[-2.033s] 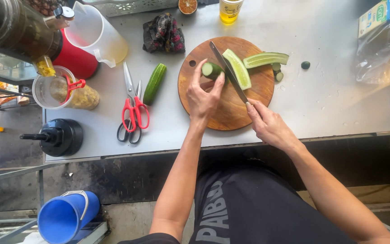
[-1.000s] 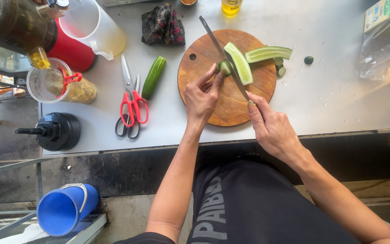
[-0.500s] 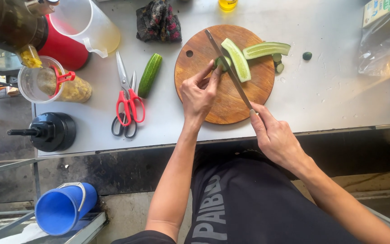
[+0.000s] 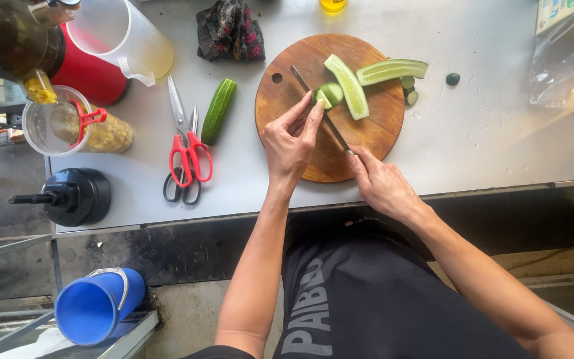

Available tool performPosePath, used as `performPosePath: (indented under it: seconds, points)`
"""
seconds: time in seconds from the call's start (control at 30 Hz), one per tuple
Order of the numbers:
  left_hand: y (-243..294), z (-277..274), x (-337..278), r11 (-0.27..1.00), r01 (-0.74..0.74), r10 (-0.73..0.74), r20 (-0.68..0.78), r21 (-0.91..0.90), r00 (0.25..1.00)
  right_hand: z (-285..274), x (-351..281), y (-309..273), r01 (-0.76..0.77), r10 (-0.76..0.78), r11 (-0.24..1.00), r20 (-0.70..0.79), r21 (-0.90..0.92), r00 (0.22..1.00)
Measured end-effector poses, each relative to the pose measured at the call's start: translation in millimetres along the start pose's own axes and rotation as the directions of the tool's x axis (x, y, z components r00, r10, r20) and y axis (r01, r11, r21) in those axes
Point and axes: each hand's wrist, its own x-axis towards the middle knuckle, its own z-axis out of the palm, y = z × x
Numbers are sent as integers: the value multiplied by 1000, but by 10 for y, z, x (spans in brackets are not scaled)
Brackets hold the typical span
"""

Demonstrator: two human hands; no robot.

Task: Slice cucumbers into thin strips on a cutting board using a knife.

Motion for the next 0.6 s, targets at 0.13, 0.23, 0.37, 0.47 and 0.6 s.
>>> performPosePath:
  seconds: [0.13,0.23,0.37,0.47,0.6]
  points:
    - [-48,-74,48,1000,8,-8,3,-22,1000,-49,62,30,-26,27,1000,45,-14,999]
    - [-230,-223,244,988,55,-57,-13,-141,998,-101,145,206,-63,50,988,95,138,994]
    - [-722,-414,647,901,232,-288,-107,-366,952,-132,164,357,-23,4,913,47,408,999]
    - [-761,-277,838,906,265,-309,-88,-329,947,-209,132,286,-2,0,905,4,425,1000]
    - [-555,-205,892,988,152,-152,-33,9,988,-199,139,257,14,-9,944,-16,329,1000]
